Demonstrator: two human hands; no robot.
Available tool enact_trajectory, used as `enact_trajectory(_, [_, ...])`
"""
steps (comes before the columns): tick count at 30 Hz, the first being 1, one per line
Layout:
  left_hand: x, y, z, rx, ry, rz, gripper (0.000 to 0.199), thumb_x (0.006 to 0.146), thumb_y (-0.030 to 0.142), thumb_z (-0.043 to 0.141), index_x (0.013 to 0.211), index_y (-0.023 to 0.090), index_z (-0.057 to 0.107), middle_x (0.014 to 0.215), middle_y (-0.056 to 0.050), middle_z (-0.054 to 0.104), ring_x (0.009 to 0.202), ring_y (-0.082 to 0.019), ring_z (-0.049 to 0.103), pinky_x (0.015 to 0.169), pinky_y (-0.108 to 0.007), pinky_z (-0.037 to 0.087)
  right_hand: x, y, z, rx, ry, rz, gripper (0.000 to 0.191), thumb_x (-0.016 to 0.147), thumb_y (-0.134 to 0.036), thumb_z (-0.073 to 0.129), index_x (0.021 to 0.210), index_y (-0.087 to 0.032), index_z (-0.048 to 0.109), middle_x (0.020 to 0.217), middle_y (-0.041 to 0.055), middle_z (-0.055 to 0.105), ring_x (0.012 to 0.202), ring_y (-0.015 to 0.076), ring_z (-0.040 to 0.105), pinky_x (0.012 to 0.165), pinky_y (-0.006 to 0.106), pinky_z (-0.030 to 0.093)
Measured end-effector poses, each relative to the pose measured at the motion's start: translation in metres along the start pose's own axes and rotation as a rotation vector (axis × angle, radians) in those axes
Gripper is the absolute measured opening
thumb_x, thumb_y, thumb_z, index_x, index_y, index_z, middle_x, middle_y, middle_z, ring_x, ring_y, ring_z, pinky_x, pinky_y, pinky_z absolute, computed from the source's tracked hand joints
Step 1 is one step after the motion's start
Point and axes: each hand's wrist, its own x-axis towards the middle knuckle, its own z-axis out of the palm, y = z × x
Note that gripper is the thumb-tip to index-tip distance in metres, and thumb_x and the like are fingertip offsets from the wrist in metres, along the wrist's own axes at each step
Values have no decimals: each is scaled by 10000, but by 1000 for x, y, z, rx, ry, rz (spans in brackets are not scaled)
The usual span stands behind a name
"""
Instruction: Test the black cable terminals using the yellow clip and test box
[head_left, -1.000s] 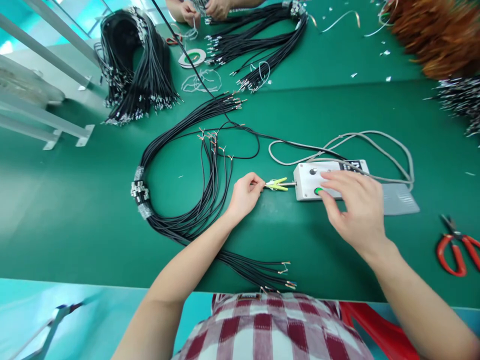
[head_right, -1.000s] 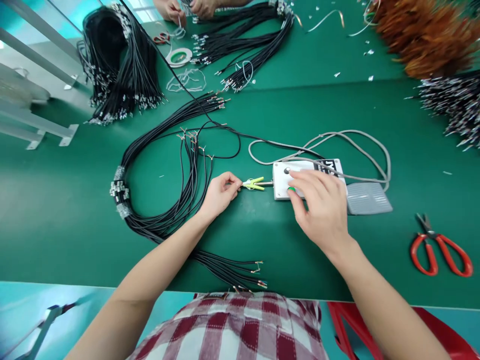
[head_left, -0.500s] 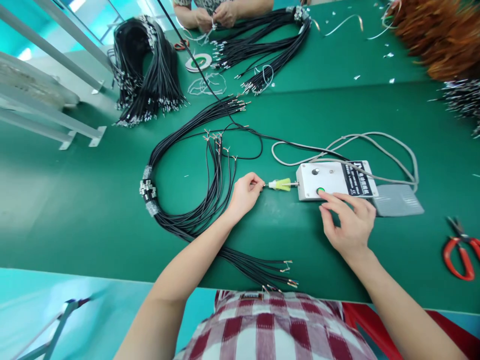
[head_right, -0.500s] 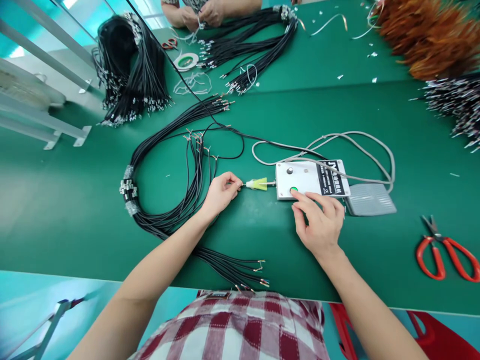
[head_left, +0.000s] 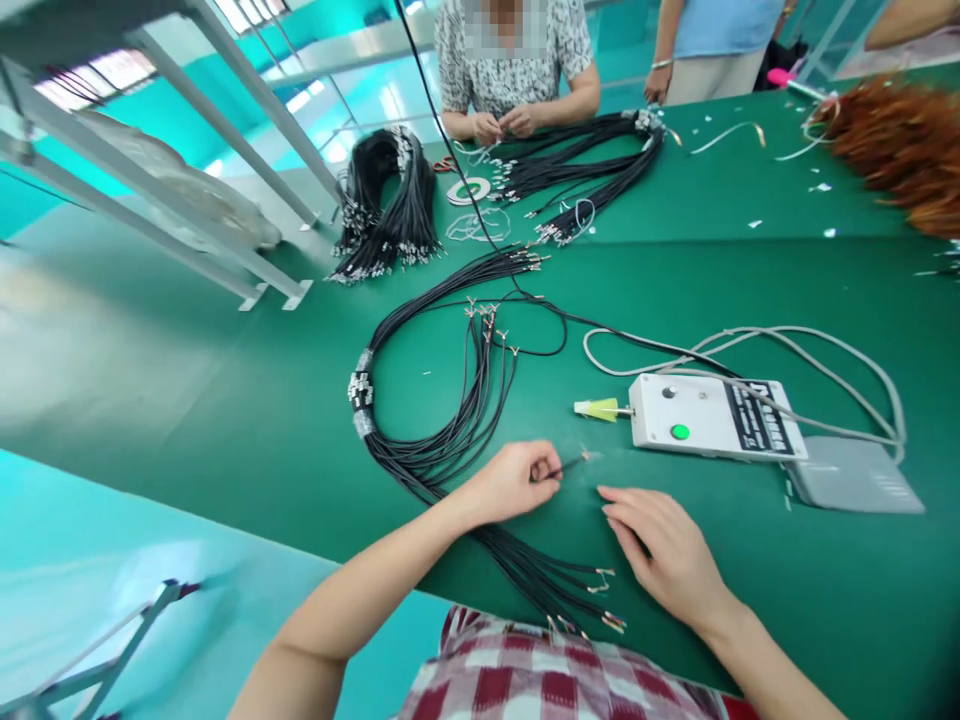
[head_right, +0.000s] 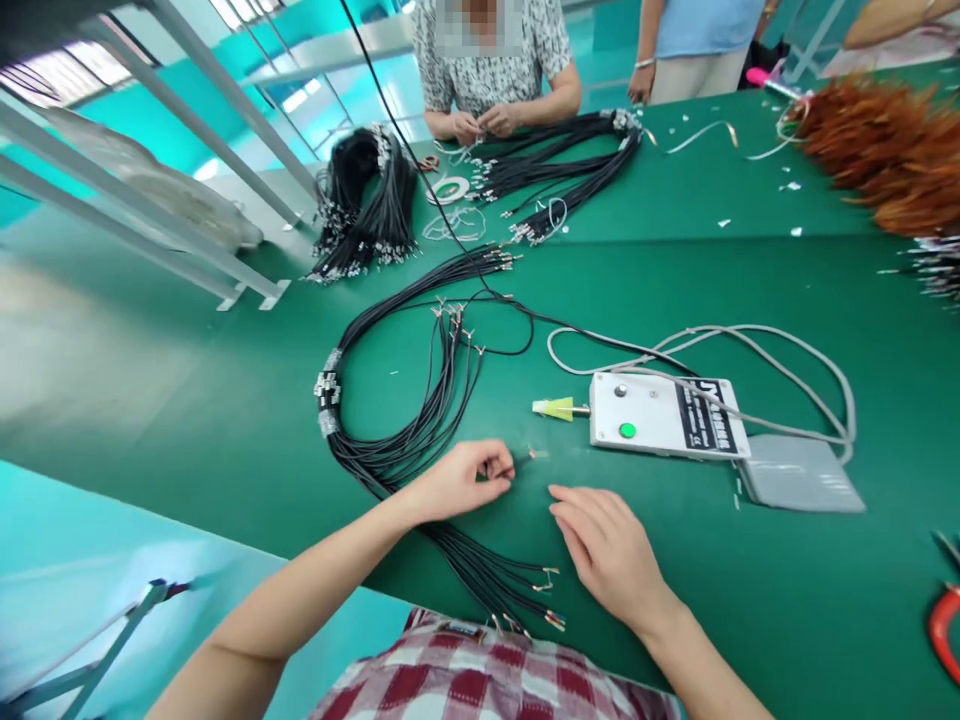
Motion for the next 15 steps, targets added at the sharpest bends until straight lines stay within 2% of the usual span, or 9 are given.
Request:
enact_trajectory(3, [-24, 13, -8, 308, -77, 49, 114, 762, 135, 617, 681, 189, 557, 703, -13, 569, 746, -166, 529, 694, -272, 406, -1, 3, 6, 46, -14, 13, 221, 924, -142, 570, 1097, -254, 648, 1114, 63, 761, 968, 217, 734, 818, 382, 599])
enact_trajectory(5, [-34, 23, -26, 278, -23, 17, 89, 804, 185, 619, 720, 194, 593, 676, 2, 551, 671, -147, 505, 630, -257, 383, 0, 5, 7, 64, 4, 35, 198, 918, -158, 583, 1075, -256, 654, 1101, 64, 762, 960, 227, 739, 806, 388, 611])
enact_trajectory(6, [-37, 27, -38, 226, 76, 2, 97, 835, 224, 609, 742, 195, 606, 662, 9, 542, 629, -136, 486, 598, -251, 370, 0, 6, 6, 70, 15, 41, 189, 916, -164, 589, 1067, -255, 655, 1095, 63, 763, 955, 229, 741, 802, 388, 616])
enact_trajectory(8, [-37, 29, -67, 131, 417, 11, 160, 888, 300, 577, 771, 195, 612, 643, 18, 523, 584, -123, 454, 569, -243, 355, 1, 6, 6, 75, 28, 43, 187, 913, -170, 595, 1066, -256, 658, 1087, 59, 765, 949, 232, 743, 801, 390, 621])
enact_trajectory(10, [-29, 17, -95, 124, 815, 48, 180, 908, 346, 562, 814, 198, 603, 650, 22, 499, 581, -123, 441, 572, -241, 352, 0, 6, 6, 70, 45, 54, 188, 914, -179, 595, 1069, -260, 663, 1076, 53, 767, 939, 236, 746, 801, 396, 624])
enact_trajectory(11, [-23, 7, -105, 159, 955, 37, 176, 921, 358, 543, 869, 202, 604, 661, 22, 493, 584, -127, 442, 576, -242, 351, 0, 6, 6, 70, 53, 63, 185, 915, -184, 595, 1068, -261, 665, 1072, 51, 767, 937, 237, 746, 800, 399, 626])
enact_trajectory(12, [-15, -7, -113, 214, 1059, -9, 182, 940, 360, 506, 910, 203, 595, 663, 21, 490, 582, -133, 445, 576, -246, 344, 0, 6, 7, 72, 61, 72, 182, 916, -190, 594, 1066, -263, 667, 1068, 47, 768, 934, 238, 747, 798, 399, 629])
enact_trajectory(13, [-6, -22, -117, 292, 1098, -94, 190, 956, 352, 469, 917, 203, 581, 653, 20, 487, 583, -142, 453, 583, -251, 338, -1, 7, 7, 77, 66, 83, 181, 917, -195, 593, 1065, -265, 669, 1068, 44, 768, 935, 239, 747, 798, 399, 631])
enact_trajectory(15, [10, -51, -118, 404, 1033, -234, 178, 929, 357, 517, 842, 208, 558, 594, 27, 467, 560, -158, 461, 579, -264, 308, -2, 8, 8, 91, 72, 103, 182, 919, -200, 589, 1066, -270, 670, 1074, 39, 765, 947, 240, 745, 805, 399, 635])
